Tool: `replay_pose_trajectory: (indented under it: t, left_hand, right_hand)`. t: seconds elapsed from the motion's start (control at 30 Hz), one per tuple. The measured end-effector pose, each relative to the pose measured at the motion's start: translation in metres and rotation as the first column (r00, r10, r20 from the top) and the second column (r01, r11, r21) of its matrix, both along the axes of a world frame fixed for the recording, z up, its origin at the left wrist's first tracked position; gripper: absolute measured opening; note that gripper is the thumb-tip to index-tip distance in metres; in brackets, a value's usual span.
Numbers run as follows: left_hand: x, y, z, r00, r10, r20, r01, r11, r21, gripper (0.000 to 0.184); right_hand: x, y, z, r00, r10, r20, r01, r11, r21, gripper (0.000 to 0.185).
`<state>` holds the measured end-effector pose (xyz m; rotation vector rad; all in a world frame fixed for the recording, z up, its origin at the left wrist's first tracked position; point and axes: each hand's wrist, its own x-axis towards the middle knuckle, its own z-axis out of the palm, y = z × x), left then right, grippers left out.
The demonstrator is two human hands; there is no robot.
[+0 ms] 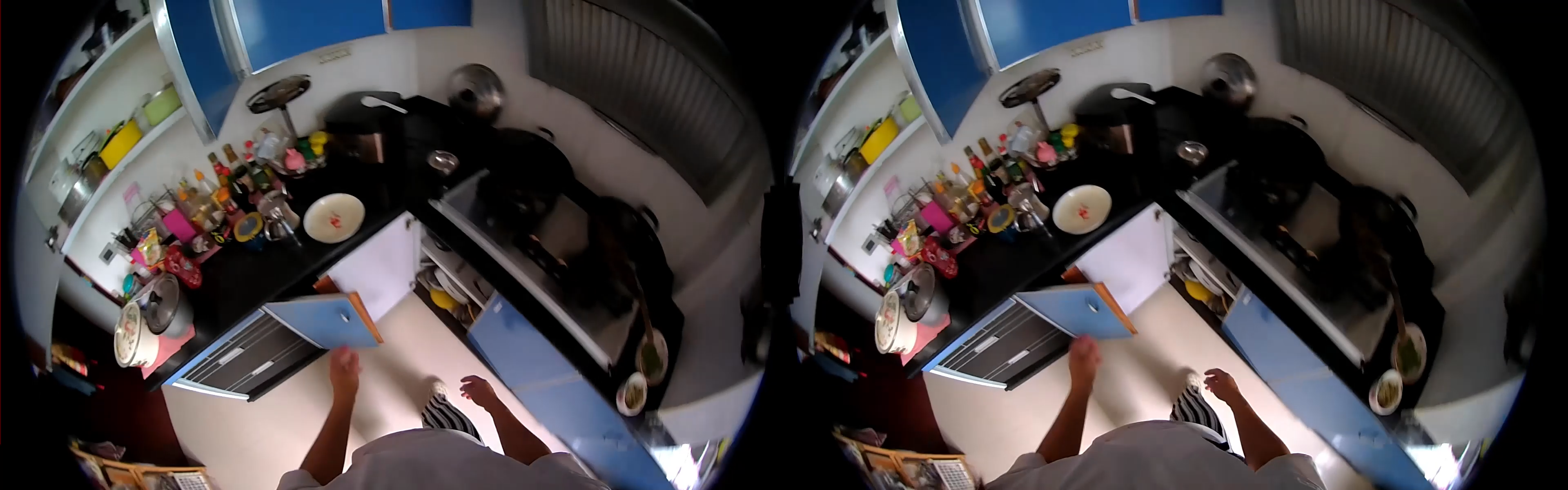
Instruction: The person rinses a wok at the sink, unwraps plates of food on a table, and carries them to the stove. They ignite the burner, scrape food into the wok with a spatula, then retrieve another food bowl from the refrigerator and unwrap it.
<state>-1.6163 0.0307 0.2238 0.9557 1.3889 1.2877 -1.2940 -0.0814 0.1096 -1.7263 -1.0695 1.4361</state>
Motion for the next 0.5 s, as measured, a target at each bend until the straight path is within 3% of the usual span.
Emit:
replay_pose_trajectory:
  t: [0.07,0.1,0.13,0.17,0.23,0.27,0.33,0.4,0.5]
  left_hand:
    - [0.001,0.077,0.113,0.914,0.225,-0.338,-0.029,0.867,0.498,0.046]
    - [0.007,0.105,0.188,0.978,0.189,-0.085,-0.104,0.802,0.588,0.059]
    - [0.002,0.128,0.239,0.964,0.262,-0.054,-0.161,0.732,0.662,0.07]
    - [0.004,0.145,0.292,0.936,0.351,-0.016,-0.198,0.564,0.801,0.075]
    - [-0.002,0.171,0.363,0.849,0.527,-0.04,-0.223,0.426,0.877,0.076]
    - [-0.005,0.181,0.386,0.794,0.606,-0.04,-0.226,0.357,0.906,0.073]
    - [-0.019,0.193,0.411,0.801,0.598,-0.028,-0.281,0.418,0.864,0.057]
    - [-0.04,0.21,0.401,0.631,0.774,-0.047,-0.233,0.247,0.94,0.027]
    - [-0.063,0.207,0.407,0.702,0.711,-0.045,-0.185,0.242,0.953,0.025]
  right_hand:
    - [-0.002,0.086,-0.011,0.962,0.126,-0.241,-0.091,0.984,0.15,0.026]
    - [-0.01,0.134,-0.013,0.974,0.205,-0.1,-0.174,0.953,0.249,0.026]
    - [-0.022,0.179,-0.006,0.964,0.26,0.05,-0.262,0.907,0.329,0.027]
    - [-0.039,0.221,0.031,0.951,0.304,0.064,-0.305,0.873,0.381,0.024]
    - [-0.077,0.295,0.08,0.921,0.367,-0.13,-0.261,0.83,0.494,0.021]
    - [-0.095,0.326,0.107,0.896,0.38,-0.231,-0.211,0.82,0.532,0.021]
    - [-0.125,0.379,0.155,0.897,0.371,-0.242,-0.22,0.848,0.482,0.02]
    - [-0.146,0.437,0.151,0.905,0.364,-0.218,-0.174,0.787,0.591,0.023]
    - [-0.143,0.507,0.185,0.913,0.36,-0.19,-0.168,0.759,0.629,0.025]
